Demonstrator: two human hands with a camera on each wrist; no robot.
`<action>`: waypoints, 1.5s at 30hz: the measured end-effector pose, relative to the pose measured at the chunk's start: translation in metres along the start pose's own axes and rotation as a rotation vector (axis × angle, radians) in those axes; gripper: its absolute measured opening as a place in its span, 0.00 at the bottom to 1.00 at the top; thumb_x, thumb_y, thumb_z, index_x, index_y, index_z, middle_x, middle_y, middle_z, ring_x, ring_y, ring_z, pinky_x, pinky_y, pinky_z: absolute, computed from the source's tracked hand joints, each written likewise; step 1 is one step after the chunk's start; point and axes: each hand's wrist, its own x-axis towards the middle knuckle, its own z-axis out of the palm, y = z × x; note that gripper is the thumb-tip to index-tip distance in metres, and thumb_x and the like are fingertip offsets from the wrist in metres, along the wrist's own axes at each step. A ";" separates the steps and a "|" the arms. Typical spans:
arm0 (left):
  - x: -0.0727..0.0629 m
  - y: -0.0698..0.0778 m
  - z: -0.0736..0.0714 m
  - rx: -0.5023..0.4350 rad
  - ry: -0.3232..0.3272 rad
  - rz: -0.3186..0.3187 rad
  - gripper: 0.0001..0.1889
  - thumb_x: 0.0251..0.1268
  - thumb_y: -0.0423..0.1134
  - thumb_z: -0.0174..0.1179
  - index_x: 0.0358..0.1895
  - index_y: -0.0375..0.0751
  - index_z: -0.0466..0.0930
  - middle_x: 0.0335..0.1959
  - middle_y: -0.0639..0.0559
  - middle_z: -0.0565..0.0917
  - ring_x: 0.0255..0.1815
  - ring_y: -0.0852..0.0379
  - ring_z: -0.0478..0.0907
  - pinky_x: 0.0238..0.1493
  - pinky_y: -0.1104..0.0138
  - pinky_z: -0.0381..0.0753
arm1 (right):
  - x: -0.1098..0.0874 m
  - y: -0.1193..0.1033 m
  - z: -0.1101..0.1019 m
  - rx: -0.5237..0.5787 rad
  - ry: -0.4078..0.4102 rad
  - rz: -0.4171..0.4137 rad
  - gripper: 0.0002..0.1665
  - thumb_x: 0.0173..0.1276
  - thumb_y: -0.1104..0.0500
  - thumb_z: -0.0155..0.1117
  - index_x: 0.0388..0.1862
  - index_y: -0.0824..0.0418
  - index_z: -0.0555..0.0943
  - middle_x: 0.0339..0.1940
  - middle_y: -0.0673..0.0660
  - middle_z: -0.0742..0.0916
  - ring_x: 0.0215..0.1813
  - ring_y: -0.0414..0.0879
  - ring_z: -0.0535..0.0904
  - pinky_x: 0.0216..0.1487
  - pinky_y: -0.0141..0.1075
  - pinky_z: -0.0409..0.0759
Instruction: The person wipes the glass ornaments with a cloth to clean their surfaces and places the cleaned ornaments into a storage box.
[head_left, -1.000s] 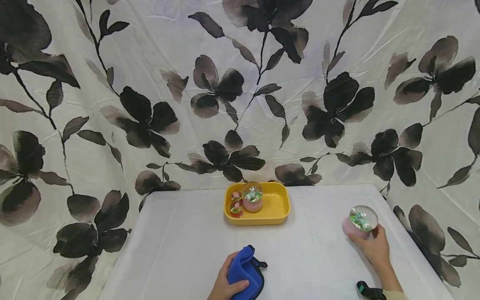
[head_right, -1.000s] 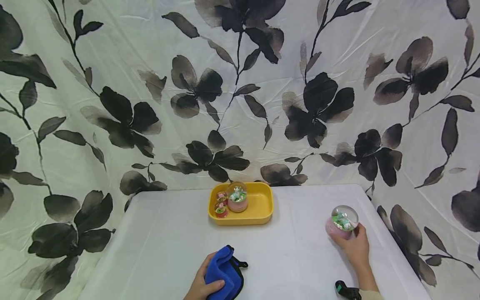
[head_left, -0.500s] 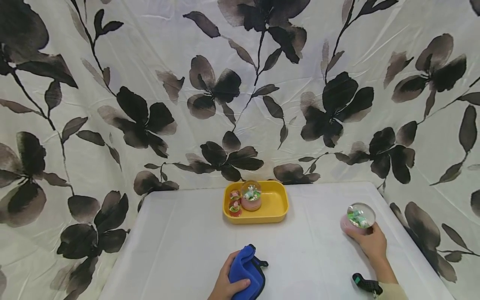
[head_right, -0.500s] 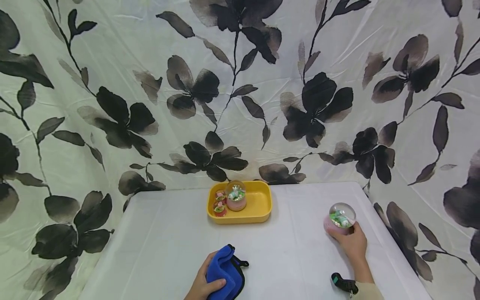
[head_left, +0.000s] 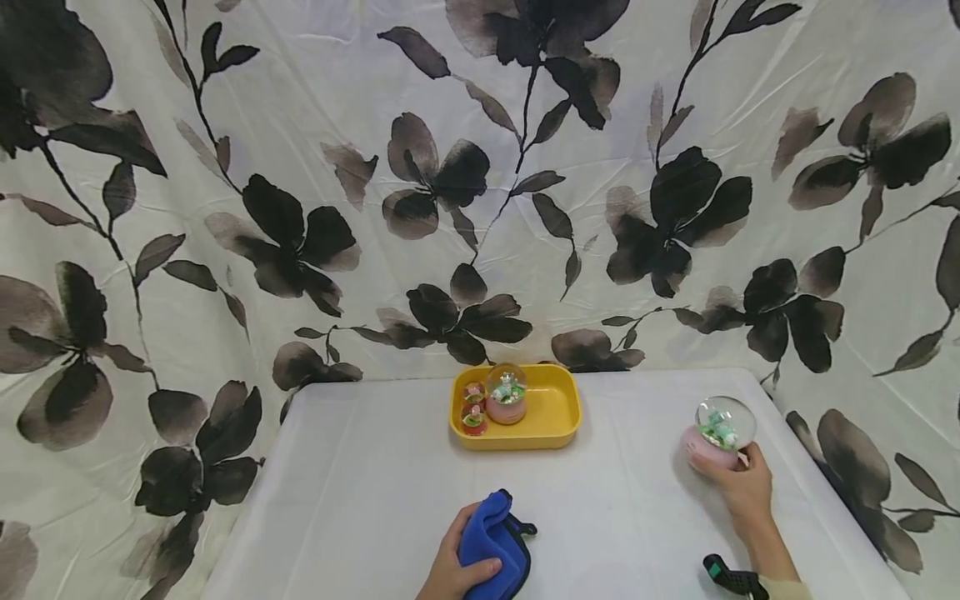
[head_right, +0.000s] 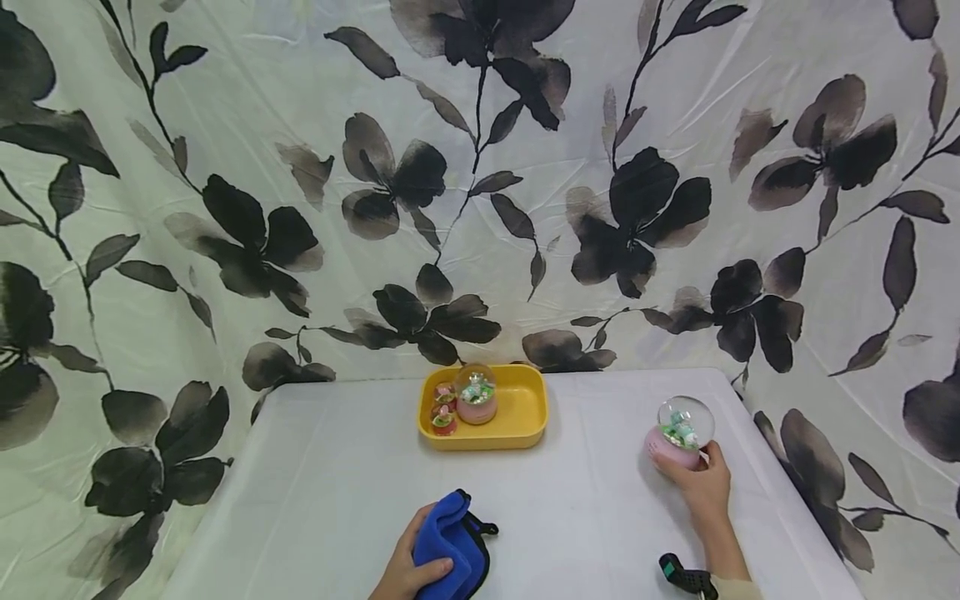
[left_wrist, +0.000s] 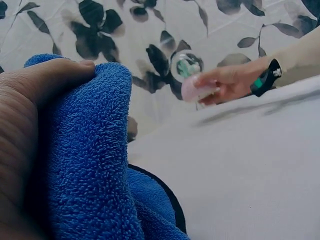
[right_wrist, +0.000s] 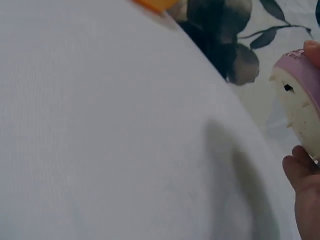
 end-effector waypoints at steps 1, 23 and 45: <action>0.000 0.000 -0.001 0.003 0.004 -0.003 0.38 0.56 0.43 0.67 0.70 0.41 0.61 0.58 0.42 0.74 0.55 0.45 0.73 0.52 0.50 0.75 | -0.003 -0.004 0.002 0.029 -0.004 -0.017 0.51 0.53 0.63 0.78 0.73 0.57 0.61 0.65 0.53 0.67 0.60 0.43 0.67 0.48 0.18 0.71; 0.001 0.012 -0.013 -0.064 -0.010 0.063 0.38 0.58 0.41 0.63 0.71 0.38 0.58 0.59 0.42 0.73 0.56 0.47 0.72 0.54 0.53 0.73 | -0.084 -0.082 0.032 0.558 -0.158 -0.171 0.43 0.57 0.84 0.55 0.66 0.54 0.62 0.63 0.51 0.65 0.62 0.44 0.65 0.55 0.27 0.74; 0.010 0.031 -0.018 -0.022 0.032 0.138 0.37 0.60 0.40 0.62 0.71 0.36 0.58 0.59 0.40 0.72 0.55 0.47 0.71 0.53 0.58 0.72 | -0.127 -0.092 0.059 0.453 -0.411 -0.251 0.37 0.58 0.78 0.59 0.67 0.61 0.67 0.60 0.54 0.73 0.55 0.45 0.74 0.49 0.37 0.80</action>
